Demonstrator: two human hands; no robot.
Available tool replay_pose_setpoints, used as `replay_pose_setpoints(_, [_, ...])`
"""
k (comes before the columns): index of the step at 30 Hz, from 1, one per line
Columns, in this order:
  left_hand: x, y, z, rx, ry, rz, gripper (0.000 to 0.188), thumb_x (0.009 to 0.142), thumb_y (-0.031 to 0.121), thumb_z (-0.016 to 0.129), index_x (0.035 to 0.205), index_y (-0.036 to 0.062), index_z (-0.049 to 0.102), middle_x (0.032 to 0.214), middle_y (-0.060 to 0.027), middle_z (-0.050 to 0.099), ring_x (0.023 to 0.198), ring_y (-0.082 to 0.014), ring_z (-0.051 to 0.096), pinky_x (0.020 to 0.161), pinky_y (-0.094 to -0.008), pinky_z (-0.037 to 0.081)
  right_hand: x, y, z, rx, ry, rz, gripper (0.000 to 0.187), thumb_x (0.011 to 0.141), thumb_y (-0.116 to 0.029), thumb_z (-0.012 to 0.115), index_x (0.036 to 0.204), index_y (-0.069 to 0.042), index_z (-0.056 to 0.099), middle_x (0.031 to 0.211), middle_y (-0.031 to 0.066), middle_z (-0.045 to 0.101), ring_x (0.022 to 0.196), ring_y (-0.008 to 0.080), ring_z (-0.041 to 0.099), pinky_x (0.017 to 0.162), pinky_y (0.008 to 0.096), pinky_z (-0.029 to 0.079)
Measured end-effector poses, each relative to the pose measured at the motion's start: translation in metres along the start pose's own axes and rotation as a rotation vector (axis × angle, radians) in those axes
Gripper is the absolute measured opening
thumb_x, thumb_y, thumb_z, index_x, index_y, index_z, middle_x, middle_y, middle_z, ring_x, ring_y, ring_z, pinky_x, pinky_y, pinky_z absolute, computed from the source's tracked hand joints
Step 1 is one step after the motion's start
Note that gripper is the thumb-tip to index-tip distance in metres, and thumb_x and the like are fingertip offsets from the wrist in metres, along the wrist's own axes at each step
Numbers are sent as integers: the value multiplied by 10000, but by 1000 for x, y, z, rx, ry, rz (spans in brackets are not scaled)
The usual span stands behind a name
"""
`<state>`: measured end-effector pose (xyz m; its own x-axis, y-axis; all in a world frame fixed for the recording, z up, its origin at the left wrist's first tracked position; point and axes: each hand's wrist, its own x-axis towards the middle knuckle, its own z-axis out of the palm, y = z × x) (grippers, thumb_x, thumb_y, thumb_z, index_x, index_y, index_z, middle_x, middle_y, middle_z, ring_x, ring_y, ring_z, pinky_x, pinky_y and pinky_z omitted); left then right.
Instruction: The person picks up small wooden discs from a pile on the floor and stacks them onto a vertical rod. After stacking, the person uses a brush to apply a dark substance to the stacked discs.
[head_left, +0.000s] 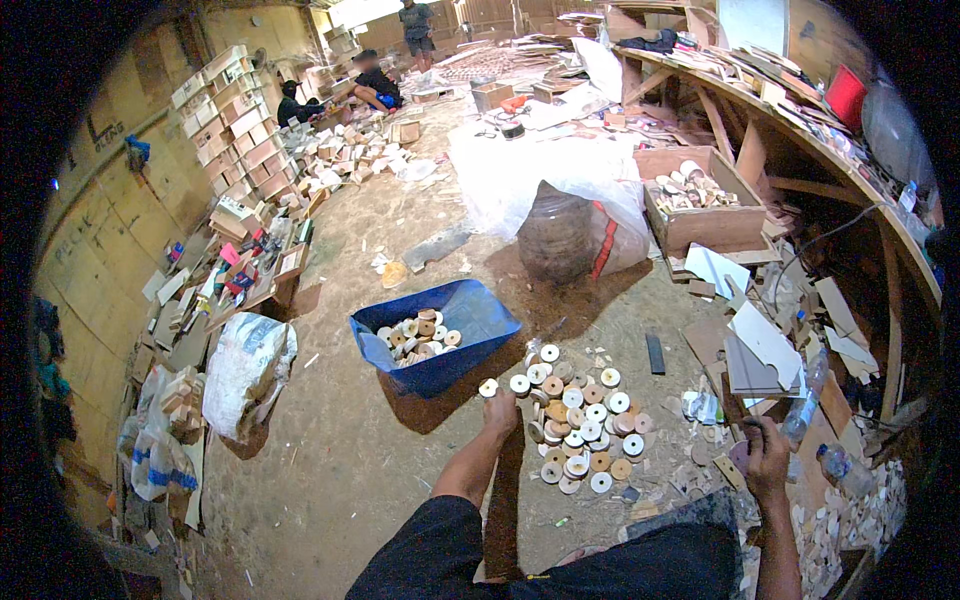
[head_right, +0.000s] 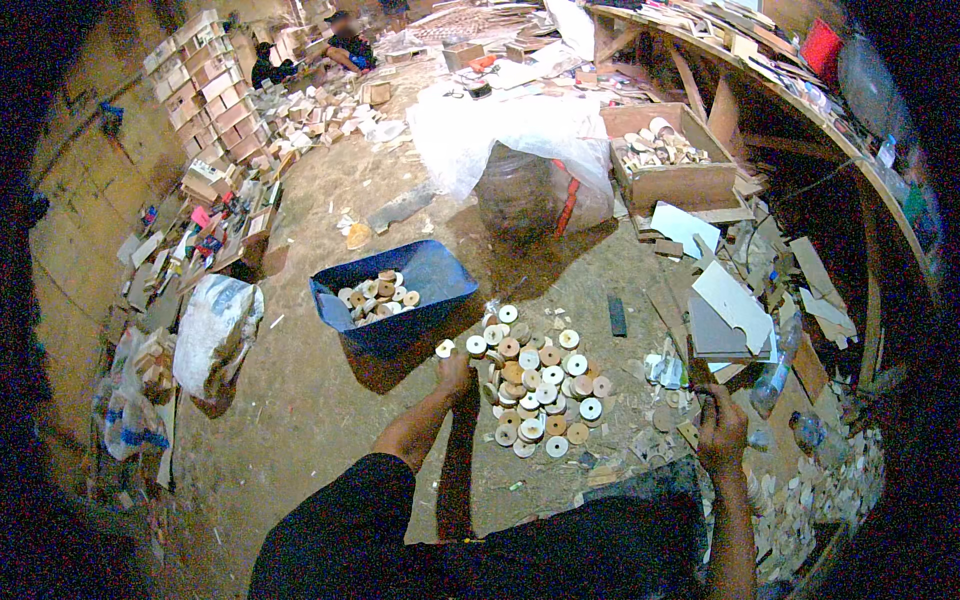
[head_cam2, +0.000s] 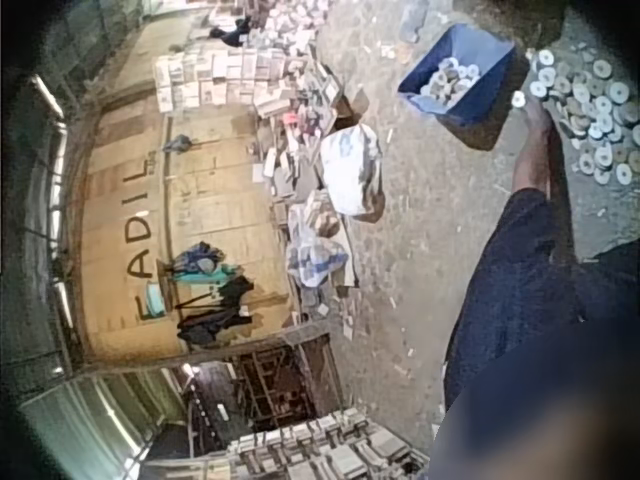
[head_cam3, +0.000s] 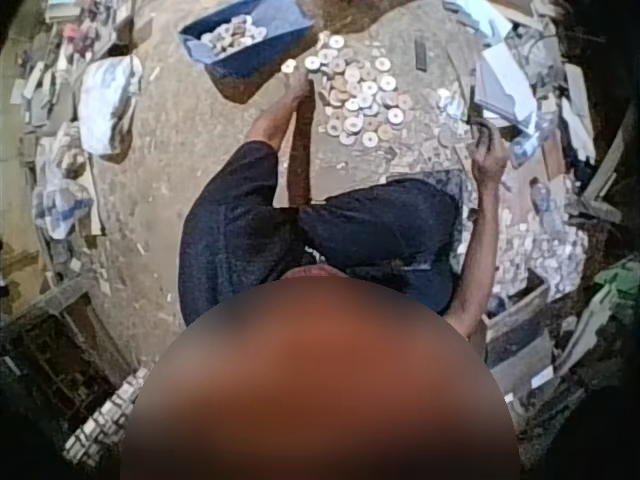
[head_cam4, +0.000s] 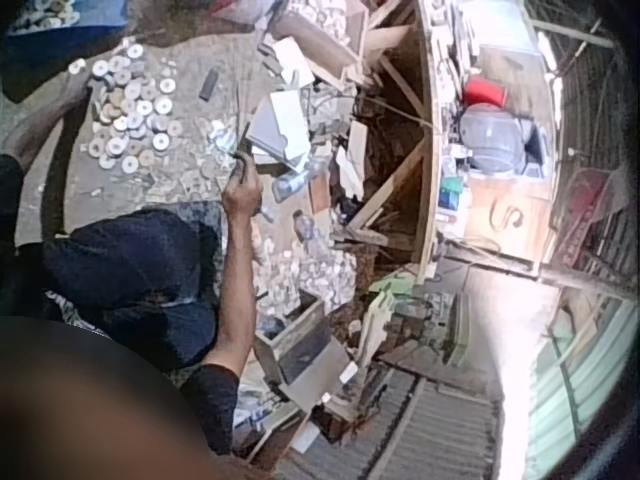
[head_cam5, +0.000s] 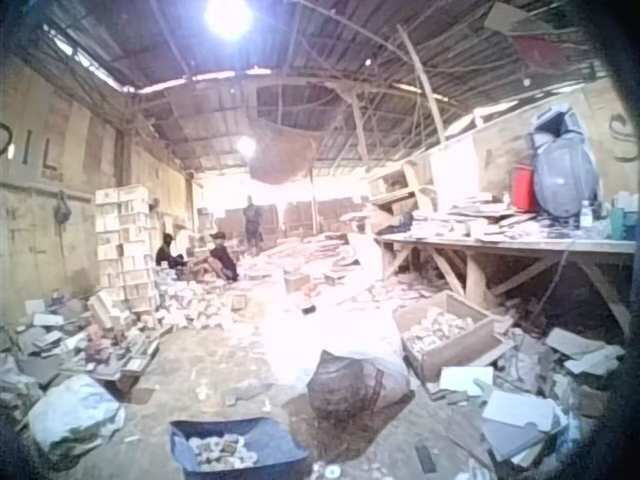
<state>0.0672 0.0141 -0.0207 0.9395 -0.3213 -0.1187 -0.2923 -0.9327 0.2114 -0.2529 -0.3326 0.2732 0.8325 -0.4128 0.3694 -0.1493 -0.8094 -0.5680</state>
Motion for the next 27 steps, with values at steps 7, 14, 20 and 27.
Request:
replay_pose_setpoints(7, [17,-7,12,97,-120,26,265,805,77,565,1061,100,631,1042,-177,605,954,-345,631,757,-444,544,2,10,12,205,312,-92,440,776,-45,554,1211,15,544,767,91,532,625,178,508,554,301,430])
replay_pose_setpoints(14, [4,-4,-9,2,-38,5,195,780,88,582,956,82,667,1004,-177,638,909,-346,649,754,-448,542,3,-13,-3,-54,154,-258,646,638,34,523,1276,-66,537,738,103,494,594,235,485,517,334,386])
replay_pose_setpoints(20, [-8,-19,-32,-110,-83,-50,209,735,118,607,924,68,681,994,-191,649,917,-352,645,780,-444,528,1,-25,-2,-14,13,-234,720,603,118,446,1284,-92,541,797,128,557,607,270,521,531,344,411])
replay_pose_setpoints(27, [-20,-7,-72,-558,-82,-5,388,670,122,742,1050,82,677,896,-145,683,856,-270,673,700,-390,558,-1,-33,16,-59,-87,-261,541,672,110,463,1180,-17,597,693,123,518,594,251,515,557,319,408])
